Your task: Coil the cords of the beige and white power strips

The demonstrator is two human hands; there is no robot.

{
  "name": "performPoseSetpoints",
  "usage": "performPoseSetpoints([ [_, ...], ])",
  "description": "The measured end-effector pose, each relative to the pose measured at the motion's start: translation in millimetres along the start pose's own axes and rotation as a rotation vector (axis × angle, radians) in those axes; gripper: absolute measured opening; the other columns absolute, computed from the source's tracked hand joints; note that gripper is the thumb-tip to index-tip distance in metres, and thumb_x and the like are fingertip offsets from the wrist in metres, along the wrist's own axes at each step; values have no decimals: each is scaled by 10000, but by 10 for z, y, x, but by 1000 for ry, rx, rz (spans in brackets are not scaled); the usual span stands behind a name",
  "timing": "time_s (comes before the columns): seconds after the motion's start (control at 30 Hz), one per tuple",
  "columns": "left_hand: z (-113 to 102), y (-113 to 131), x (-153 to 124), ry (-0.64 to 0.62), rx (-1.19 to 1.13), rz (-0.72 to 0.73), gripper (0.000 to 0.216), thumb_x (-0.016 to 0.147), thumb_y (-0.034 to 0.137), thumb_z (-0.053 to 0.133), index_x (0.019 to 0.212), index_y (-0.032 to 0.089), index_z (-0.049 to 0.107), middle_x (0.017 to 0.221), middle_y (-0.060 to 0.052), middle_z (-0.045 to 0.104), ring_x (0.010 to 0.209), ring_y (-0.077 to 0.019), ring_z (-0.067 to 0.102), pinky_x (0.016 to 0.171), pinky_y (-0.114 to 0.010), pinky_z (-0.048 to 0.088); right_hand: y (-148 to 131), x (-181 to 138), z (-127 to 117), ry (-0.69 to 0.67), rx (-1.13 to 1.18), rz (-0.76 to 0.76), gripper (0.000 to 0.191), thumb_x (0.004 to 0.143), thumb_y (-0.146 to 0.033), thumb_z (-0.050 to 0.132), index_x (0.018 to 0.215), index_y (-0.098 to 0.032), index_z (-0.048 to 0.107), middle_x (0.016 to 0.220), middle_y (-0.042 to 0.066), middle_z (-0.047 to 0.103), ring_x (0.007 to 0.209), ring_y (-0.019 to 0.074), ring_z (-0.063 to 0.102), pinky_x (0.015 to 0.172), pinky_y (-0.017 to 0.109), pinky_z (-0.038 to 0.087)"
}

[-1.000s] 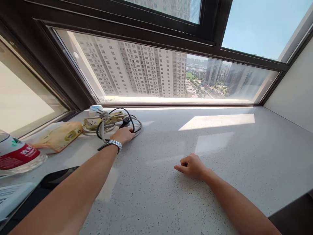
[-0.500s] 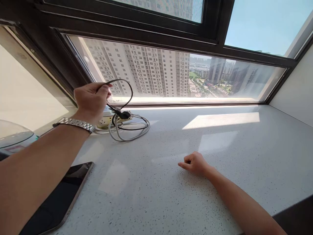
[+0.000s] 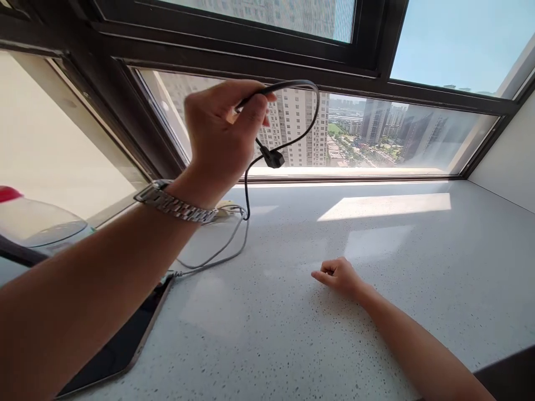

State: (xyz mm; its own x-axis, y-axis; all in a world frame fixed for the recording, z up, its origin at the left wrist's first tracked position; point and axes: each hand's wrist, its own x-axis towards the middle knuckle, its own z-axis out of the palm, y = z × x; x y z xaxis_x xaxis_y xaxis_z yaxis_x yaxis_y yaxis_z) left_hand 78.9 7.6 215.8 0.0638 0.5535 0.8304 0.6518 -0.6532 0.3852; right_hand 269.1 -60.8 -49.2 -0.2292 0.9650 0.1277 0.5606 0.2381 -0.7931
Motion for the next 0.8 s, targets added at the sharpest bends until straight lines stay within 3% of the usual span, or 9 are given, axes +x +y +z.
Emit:
performPoseSetpoints([
  [0.1, 240, 172, -392, -156, -199, 51, 387, 897, 400, 410, 1037, 152, 673, 830, 57, 682, 845, -114, 669, 703, -238, 491, 49, 17, 17, 59, 197, -14, 458, 781, -610, 569, 662, -168, 572, 471, -63, 308, 448, 75, 251, 453, 224, 188],
  [0.13, 338, 188, -563, -132, -302, 63, 317, 881, 360, 478, 955, 140, 695, 743, 30, 682, 739, -102, 660, 657, -223, 504, 61, 24, 17, 96, 297, -32, 494, 769, -659, 561, 727, -169, 600, 471, -69, 303, 438, 75, 241, 443, 222, 183],
  [0.2, 534, 173, -936, -175, -458, 46, 240, 875, 304, 532, 943, 144, 697, 753, -11, 693, 674, -107, 643, 624, -221, 518, 80, 39, 8, 192, 532, -79, 591, 759, -745, 509, 864, -175, 622, 485, -73, 317, 418, 77, 239, 424, 218, 197],
  [0.3, 748, 85, -1466, -235, -590, -48, 196, 896, 277, 520, 923, 174, 685, 740, -21, 681, 622, -114, 614, 562, -220, 504, 101, 65, -26, 306, 867, -112, 710, 755, -828, 392, 1015, -199, 594, 596, -32, 468, 412, 85, 337, 411, 222, 271],
  [0.37, 794, 10, -1719, -256, -543, -52, 165, 895, 257, 530, 907, 190, 681, 724, -21, 666, 647, -130, 599, 579, -242, 494, 111, 76, -50, 332, 1009, -98, 743, 742, -852, 363, 1064, -216, 574, 729, 15, 567, 455, 103, 441, 423, 231, 328],
  [0.47, 723, -109, -1918, -297, -474, 11, 143, 894, 219, 529, 895, 201, 671, 746, -29, 656, 726, -155, 588, 660, -280, 493, 103, 68, -67, 328, 1055, -78, 758, 723, -853, 400, 1116, -226, 562, 905, 74, 626, 607, 159, 574, 481, 252, 413],
  [0.6, 514, -266, -2027, -498, -410, 75, 188, 914, 212, 492, 968, 217, 671, 924, -60, 677, 905, -179, 602, 802, -313, 509, 16, 3, -16, 218, 945, -167, 705, 761, -792, 452, 1192, -246, 566, 1082, 102, 623, 811, 212, 622, 597, 291, 486],
  [0.73, 285, -495, -2110, -730, -209, 126, 303, 934, 286, 449, 1173, 288, 635, 1253, -66, 597, 1158, -219, 536, 939, -354, 482, -83, -60, 76, 227, 823, -166, 458, 874, -589, 474, 1051, -210, 662, 930, 80, 672, 733, 179, 618, 659, 306, 493],
  [0.8, 135, -703, -2107, -783, -29, 121, 378, 917, 374, 464, 1268, 287, 576, 1356, -74, 528, 1228, -253, 491, 975, -386, 462, -86, -61, 108, 257, 754, -162, 433, 883, -543, 465, 946, -187, 701, 827, 69, 672, 676, 165, 607, 657, 303, 489],
])
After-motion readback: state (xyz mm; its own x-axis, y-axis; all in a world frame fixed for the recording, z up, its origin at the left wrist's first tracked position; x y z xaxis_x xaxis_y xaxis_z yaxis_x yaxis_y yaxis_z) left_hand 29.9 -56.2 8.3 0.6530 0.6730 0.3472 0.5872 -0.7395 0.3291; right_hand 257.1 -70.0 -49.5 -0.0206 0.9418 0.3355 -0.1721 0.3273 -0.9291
